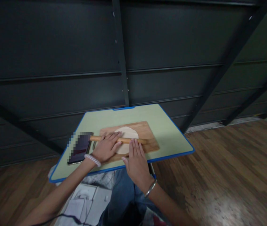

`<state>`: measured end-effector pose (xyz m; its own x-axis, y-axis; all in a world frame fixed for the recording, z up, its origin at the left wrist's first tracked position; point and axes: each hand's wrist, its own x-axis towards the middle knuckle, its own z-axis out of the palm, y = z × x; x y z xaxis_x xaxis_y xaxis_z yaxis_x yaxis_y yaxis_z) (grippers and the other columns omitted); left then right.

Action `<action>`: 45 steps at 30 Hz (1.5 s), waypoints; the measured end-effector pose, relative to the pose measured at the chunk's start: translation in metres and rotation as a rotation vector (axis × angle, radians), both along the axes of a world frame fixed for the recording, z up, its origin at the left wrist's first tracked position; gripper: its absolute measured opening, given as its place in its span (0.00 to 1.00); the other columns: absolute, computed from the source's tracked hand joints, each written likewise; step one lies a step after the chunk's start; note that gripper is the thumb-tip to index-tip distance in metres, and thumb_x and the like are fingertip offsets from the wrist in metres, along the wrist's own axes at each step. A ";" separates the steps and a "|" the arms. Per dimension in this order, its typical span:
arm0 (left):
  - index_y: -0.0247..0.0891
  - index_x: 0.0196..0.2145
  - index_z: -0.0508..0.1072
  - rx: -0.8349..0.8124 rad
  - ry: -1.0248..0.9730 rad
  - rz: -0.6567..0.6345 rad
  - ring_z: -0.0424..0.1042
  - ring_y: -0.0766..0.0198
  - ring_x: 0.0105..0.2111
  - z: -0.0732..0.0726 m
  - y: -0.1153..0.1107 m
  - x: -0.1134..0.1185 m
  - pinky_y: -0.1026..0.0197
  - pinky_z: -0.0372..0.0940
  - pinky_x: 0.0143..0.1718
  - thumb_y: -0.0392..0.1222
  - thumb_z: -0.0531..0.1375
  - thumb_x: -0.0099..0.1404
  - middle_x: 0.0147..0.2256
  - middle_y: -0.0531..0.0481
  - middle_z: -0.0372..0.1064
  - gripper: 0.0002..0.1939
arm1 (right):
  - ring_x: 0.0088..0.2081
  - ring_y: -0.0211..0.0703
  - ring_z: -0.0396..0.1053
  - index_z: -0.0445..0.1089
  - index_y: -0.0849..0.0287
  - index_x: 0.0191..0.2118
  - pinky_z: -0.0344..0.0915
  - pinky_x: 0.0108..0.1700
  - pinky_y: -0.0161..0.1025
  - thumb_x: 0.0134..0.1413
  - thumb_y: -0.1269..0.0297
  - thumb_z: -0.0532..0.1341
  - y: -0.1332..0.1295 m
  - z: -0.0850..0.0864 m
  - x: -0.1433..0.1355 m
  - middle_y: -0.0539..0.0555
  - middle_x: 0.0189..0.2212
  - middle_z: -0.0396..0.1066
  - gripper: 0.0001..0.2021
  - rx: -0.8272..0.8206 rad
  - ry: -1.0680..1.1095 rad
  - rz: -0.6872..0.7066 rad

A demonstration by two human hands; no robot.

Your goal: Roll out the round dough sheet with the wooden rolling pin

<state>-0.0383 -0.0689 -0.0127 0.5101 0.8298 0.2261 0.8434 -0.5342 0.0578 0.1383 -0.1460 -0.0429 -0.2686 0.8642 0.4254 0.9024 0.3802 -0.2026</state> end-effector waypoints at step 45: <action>0.27 0.62 0.53 -0.023 0.096 0.347 0.58 0.43 0.58 0.003 0.010 0.032 0.45 0.57 0.52 0.60 0.41 0.68 0.62 0.32 0.51 0.36 | 0.61 0.48 0.56 0.58 0.70 0.60 0.53 0.62 0.47 0.64 0.60 0.49 0.099 0.021 0.060 0.65 0.58 0.62 0.24 -0.003 -0.135 0.272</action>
